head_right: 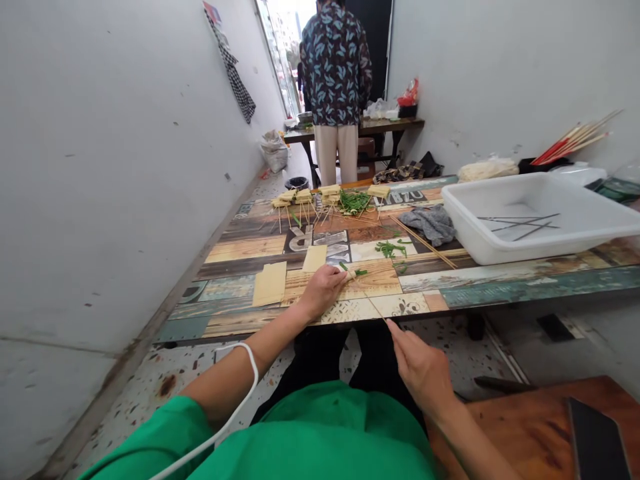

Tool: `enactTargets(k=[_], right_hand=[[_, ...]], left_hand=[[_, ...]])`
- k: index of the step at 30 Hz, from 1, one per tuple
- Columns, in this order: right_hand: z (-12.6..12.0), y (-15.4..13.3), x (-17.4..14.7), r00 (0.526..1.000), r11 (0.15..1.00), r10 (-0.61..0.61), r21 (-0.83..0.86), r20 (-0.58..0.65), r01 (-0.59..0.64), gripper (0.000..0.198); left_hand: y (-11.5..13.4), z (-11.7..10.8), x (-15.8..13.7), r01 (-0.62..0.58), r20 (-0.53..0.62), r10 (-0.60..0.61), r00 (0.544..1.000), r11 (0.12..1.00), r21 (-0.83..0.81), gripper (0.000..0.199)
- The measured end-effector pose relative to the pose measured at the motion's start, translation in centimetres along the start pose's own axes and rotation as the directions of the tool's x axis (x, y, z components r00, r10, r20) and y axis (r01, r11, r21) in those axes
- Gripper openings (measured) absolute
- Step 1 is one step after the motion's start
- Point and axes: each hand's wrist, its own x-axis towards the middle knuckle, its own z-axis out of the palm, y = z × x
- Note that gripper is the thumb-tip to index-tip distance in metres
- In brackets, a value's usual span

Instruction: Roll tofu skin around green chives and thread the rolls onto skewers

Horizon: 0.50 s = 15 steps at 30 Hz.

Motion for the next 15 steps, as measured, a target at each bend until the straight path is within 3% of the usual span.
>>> enactTargets(k=[8,15], right_hand=[[-0.5,-0.9,-1.9,0.997,0.995,0.049,-0.085,-0.058,-0.054,0.047],[-0.4,-0.9,-3.1,0.996,0.993,0.065,-0.096,-0.055,-0.070,0.041]], left_hand=[[0.0,0.0,0.1,-0.016,-0.005,0.016,1.000,1.000,0.018,0.044],[-0.2,0.1,0.1,-0.020,0.004,0.020,1.000,1.000,0.017,0.043]])
